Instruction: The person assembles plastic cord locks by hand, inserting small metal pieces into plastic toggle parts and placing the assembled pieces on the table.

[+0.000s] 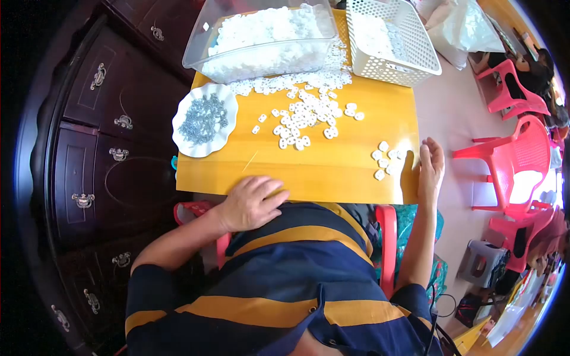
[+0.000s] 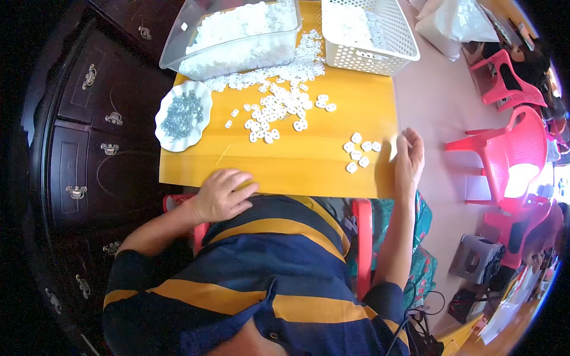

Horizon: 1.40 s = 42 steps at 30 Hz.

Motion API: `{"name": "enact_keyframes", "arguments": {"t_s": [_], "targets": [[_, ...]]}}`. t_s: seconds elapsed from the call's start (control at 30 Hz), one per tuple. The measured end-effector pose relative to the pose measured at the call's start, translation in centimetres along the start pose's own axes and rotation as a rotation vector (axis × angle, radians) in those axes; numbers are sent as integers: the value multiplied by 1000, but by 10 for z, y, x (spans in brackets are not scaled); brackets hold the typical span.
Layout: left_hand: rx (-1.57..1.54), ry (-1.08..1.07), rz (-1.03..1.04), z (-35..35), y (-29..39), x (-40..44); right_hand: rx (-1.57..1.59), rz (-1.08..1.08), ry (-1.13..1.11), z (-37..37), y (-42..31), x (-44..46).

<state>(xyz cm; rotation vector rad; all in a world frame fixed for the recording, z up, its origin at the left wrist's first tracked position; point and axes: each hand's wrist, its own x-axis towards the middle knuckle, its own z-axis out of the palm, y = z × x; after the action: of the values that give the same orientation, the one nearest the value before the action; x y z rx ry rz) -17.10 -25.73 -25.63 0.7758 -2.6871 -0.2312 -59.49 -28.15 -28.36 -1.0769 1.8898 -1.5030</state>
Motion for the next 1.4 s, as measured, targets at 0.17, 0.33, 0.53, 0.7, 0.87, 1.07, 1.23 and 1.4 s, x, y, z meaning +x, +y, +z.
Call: {"name": "enact_keyframes", "arguments": {"t_s": [0.17,0.33,0.53,0.7,0.87,1.07,1.23,1.4], "targets": [[113,75,1,9,-13,-2,-102,127,-183,7,-1,4],[127,49,0,6,-19,1,-93,159,-136,8,6,9],[137,41,19,8,-23,2,-114,178,-104,11,-2,9],[117,48,20,11,-22,0,-111,157,-117,9,1,8],[133,79,4,11,-19,2,-81,157,-124,8,1,10],[134,106,-16,8,-12,4,-114,126,-159,4,4,10],[4,86,-95,2,-9,6,-86,112,-115,8,6,9],[-182,75,-177,-13,-23,45,-163,108,-106,7,-3,7]]}}
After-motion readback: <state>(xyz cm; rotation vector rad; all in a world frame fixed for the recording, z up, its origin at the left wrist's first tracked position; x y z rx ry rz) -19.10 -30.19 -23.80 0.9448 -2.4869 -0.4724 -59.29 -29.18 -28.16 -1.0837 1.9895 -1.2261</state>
